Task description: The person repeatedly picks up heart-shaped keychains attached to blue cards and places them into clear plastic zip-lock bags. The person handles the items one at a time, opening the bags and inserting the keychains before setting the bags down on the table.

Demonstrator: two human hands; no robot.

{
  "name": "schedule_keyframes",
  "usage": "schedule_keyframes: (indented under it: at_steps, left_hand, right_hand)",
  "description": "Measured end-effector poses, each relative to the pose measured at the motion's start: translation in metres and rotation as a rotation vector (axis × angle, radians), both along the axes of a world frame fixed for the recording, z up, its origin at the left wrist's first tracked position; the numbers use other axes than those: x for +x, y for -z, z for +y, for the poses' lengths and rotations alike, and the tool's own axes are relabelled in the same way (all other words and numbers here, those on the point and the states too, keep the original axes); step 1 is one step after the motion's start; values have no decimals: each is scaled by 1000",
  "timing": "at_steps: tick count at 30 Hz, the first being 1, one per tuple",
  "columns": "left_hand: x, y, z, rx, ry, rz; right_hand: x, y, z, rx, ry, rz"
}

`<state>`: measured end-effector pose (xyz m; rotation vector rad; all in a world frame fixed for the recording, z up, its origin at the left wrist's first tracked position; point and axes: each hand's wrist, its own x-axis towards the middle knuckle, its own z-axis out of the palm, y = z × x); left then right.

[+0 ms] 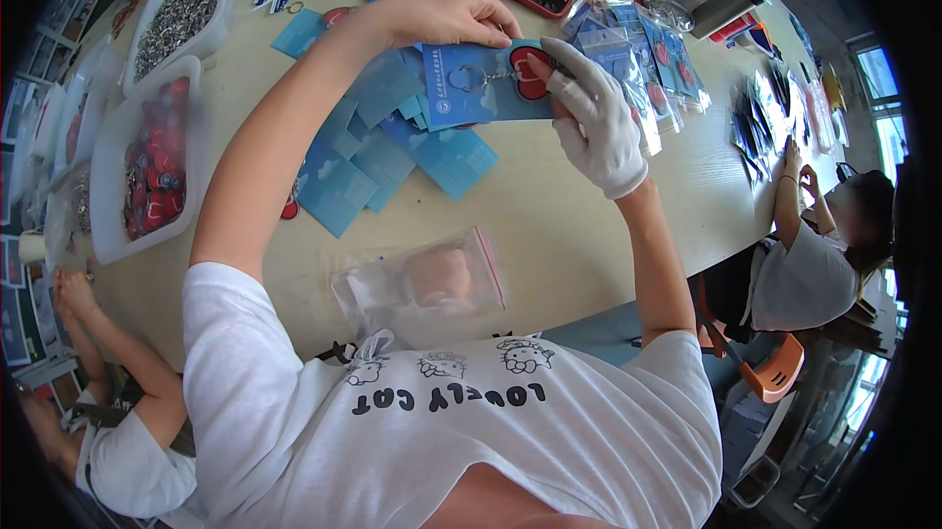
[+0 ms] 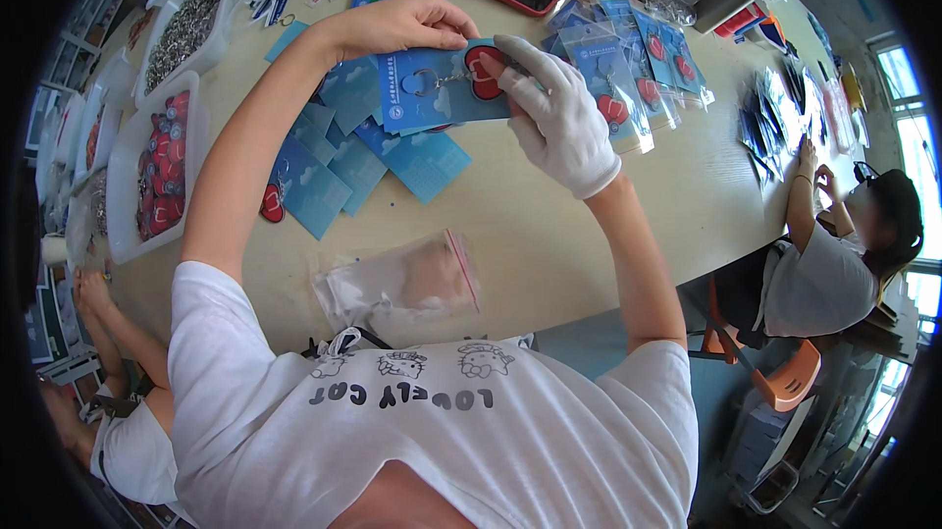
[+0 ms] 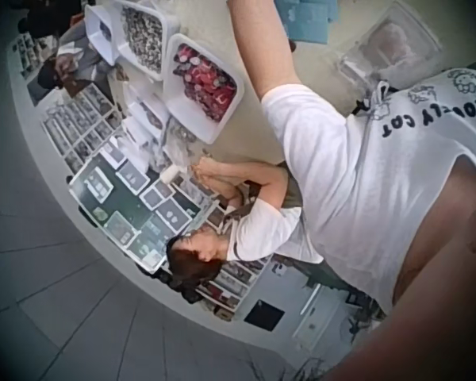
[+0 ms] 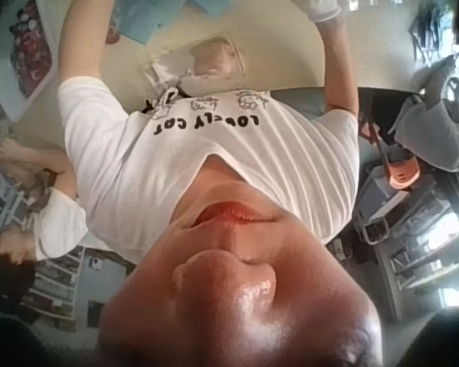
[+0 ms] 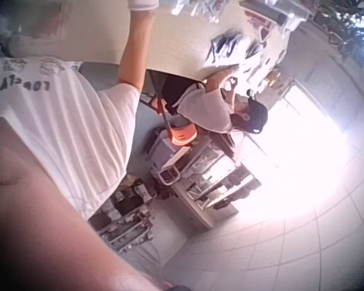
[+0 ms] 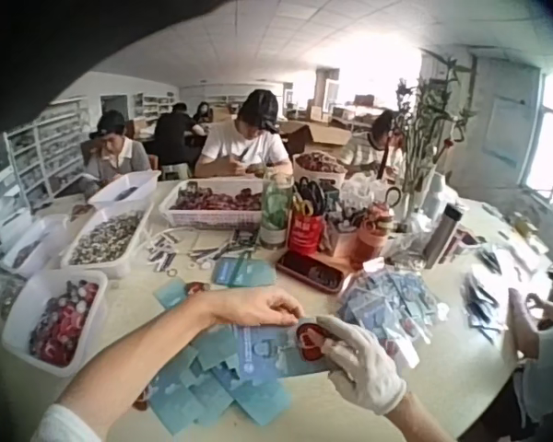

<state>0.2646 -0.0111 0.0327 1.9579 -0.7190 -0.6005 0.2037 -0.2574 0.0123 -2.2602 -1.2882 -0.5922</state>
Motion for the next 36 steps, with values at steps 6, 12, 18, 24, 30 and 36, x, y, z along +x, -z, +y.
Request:
schedule_keyframes:
  at_steps: [6,12,18,24,30,36]
  left_hand:
    - [-40,6,6,-94,-81,21]
    - [-98,13,22,-69,-234,-286]
    - [-233,49,4,384,-597,-409]
    - [-252,84,-16,371,-479,-400]
    - [-244,89,-5,136,-555,-195]
    - [-246,92,1,-3,-704,-179]
  right_hand:
    - [-42,22,23,670,188,719]
    - [-74,34,13,565,197,1322]
    - [-99,61,-15,1039,297,1267]
    - [-111,74,-10,957,378,1301]
    - [-120,65,-8,886,431,1312]
    - [-120,68,-15,878,391,1348]
